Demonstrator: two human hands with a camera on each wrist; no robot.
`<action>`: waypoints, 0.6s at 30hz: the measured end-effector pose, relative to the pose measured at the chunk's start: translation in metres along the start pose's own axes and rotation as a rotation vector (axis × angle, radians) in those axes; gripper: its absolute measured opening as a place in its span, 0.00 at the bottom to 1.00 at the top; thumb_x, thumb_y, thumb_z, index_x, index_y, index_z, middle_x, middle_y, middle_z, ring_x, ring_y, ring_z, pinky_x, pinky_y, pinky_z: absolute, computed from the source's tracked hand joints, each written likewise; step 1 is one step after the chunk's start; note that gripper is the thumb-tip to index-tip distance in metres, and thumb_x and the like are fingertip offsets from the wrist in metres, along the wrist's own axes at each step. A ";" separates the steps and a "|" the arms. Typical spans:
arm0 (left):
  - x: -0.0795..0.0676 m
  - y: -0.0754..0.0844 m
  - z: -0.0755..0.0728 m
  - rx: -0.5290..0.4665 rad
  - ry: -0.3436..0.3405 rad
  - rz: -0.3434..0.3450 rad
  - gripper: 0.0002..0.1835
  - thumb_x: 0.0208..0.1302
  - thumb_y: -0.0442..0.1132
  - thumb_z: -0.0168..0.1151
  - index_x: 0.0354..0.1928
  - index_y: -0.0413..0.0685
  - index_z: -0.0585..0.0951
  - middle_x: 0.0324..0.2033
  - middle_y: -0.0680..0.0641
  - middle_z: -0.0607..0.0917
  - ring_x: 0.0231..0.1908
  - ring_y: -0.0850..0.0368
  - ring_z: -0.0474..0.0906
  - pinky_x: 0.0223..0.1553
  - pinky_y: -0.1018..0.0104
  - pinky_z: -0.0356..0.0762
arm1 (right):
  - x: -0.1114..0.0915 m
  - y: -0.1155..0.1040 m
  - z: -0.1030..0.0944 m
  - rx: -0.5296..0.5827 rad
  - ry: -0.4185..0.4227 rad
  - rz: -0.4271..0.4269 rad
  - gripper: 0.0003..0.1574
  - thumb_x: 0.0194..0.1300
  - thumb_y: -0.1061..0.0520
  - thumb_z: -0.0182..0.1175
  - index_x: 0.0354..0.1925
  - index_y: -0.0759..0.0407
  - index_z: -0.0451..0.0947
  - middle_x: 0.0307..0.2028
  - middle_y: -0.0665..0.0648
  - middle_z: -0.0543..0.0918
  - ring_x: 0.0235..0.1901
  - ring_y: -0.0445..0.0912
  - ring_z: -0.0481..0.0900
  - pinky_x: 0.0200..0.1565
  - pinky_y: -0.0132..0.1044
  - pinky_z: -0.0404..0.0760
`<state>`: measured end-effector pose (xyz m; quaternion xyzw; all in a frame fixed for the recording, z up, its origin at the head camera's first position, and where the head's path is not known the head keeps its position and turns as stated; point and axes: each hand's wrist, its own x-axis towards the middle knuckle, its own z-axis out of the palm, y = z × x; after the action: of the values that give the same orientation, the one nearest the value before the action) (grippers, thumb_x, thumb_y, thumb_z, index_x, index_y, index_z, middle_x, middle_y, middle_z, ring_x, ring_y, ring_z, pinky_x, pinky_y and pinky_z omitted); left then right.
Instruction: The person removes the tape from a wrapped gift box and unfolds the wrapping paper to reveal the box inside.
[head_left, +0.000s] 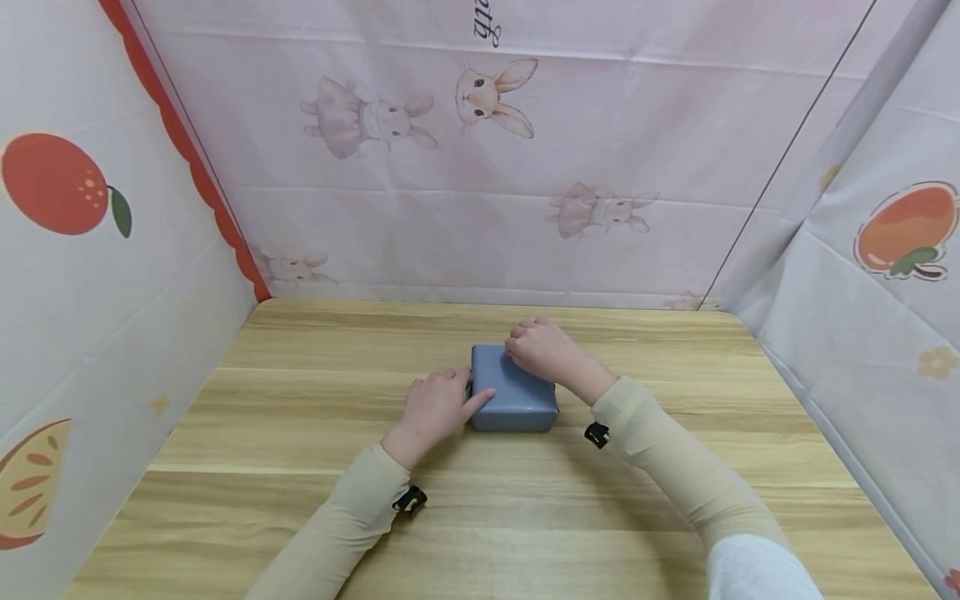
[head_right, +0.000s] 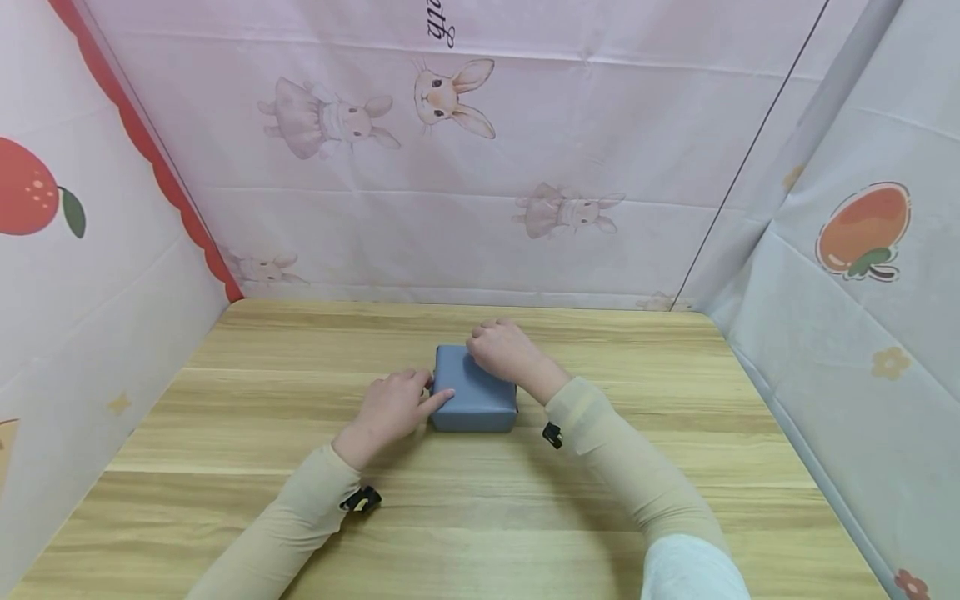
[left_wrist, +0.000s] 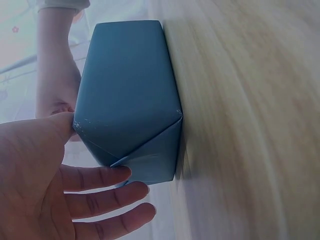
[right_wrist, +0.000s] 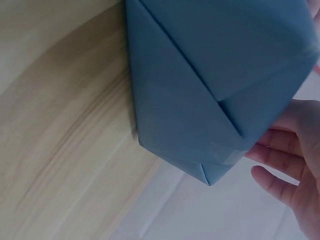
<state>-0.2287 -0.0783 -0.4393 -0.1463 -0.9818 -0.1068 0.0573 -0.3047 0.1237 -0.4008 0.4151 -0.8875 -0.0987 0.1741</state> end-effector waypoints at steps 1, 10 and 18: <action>0.000 0.000 0.000 0.001 0.001 0.001 0.36 0.67 0.70 0.45 0.57 0.48 0.79 0.42 0.44 0.87 0.39 0.46 0.84 0.36 0.51 0.78 | 0.000 0.000 0.000 -0.006 0.007 -0.007 0.08 0.67 0.54 0.61 0.33 0.54 0.85 0.30 0.50 0.85 0.31 0.44 0.80 0.31 0.36 0.73; -0.001 0.000 -0.002 0.001 -0.020 -0.006 0.36 0.68 0.70 0.45 0.58 0.48 0.79 0.43 0.44 0.87 0.40 0.47 0.84 0.36 0.51 0.78 | 0.003 0.004 0.005 0.000 0.043 -0.037 0.06 0.66 0.57 0.60 0.34 0.56 0.84 0.31 0.52 0.85 0.32 0.46 0.80 0.33 0.38 0.78; 0.000 0.001 -0.001 -0.003 -0.009 0.001 0.35 0.68 0.69 0.45 0.56 0.48 0.79 0.42 0.44 0.87 0.39 0.47 0.84 0.34 0.53 0.78 | 0.011 0.015 0.015 0.055 0.040 -0.009 0.06 0.67 0.59 0.59 0.32 0.57 0.81 0.30 0.53 0.83 0.30 0.46 0.80 0.33 0.39 0.79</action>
<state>-0.2281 -0.0782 -0.4382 -0.1471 -0.9819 -0.1074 0.0526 -0.3275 0.1255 -0.4077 0.4256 -0.8843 -0.0667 0.1802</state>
